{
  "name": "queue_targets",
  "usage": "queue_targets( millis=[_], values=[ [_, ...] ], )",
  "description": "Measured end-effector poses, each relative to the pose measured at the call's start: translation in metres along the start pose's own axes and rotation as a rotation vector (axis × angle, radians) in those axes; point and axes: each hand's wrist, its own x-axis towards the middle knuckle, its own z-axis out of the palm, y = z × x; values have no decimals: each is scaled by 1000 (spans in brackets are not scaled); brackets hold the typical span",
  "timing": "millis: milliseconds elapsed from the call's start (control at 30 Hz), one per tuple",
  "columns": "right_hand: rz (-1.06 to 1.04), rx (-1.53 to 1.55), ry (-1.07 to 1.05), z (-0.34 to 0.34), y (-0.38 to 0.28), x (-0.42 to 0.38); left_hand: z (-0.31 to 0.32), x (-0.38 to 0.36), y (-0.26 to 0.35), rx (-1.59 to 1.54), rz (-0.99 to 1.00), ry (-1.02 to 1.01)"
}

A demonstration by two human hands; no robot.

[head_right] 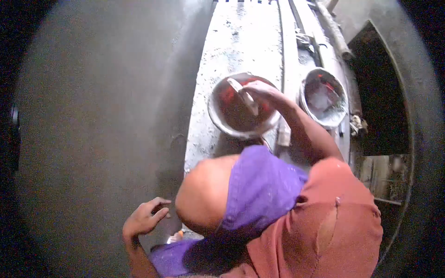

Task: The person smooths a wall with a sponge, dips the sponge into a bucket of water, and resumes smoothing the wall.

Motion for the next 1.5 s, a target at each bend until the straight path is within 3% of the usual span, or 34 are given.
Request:
queue_targets(
  millis=[33,67,133,167,200,267,300,333,367,433,567,733,767,867,1033,1133,1200,1233,1267,1333,1367,1433,1467,1500],
  values=[
    [149,235,100,2,-3,3,-14,23,11,-35,31,-38],
    [509,509,129,-4,-36,6,-28,51,21,19,32,-79],
    [445,904,100,4,0,8,-42,115,39,-17,87,-53],
    [310,1022,54,1,-8,10,-43,155,39,-48,97,-56],
    [324,1076,62,1,-9,8,-37,201,25,-89,82,-90],
    [334,1052,63,-9,-22,2,-15,266,40,-472,-89,-239],
    [509,1131,124,-20,-52,2,6,286,45,-645,-89,-198],
    [404,1186,109,-15,-30,3,23,313,39,-636,-34,-216],
    [400,1215,100,-12,-16,-3,31,320,57,-611,-66,-179],
    [473,1126,18,-21,-5,-6,61,329,67,-900,-210,-3],
    [454,1093,-49,-30,-7,-4,72,332,59,-882,-148,76],
    [301,1097,-86,-63,-10,3,55,345,115,-1096,-147,68],
    [394,1280,-17,-73,-25,4,52,352,123,-1136,-109,59],
    [324,1167,80,-95,-16,13,34,374,161,-1181,-56,46],
    [180,1418,353,-122,-17,35,21,433,197,-1202,7,87],
    [264,1460,508,-120,27,40,30,482,189,-1178,10,125],
    [125,1513,681,-114,57,47,28,492,202,-1226,1,105],
    [84,1623,634,-119,55,51,29,496,205,-1219,14,123],
    [68,1650,715,-117,65,56,30,500,207,-1238,13,124],
    [126,1493,817,-123,52,66,23,497,205,-1268,-6,142],
    [150,1497,801,-125,58,69,19,494,210,-1234,-35,126],
    [-54,1655,621,-126,79,65,15,475,225,-1195,-60,124],
    [-61,1708,617,-128,77,67,7,462,228,-1183,-57,149],
    [-326,1886,428,-129,70,74,2,458,216,-1179,-14,88]
  ],
)
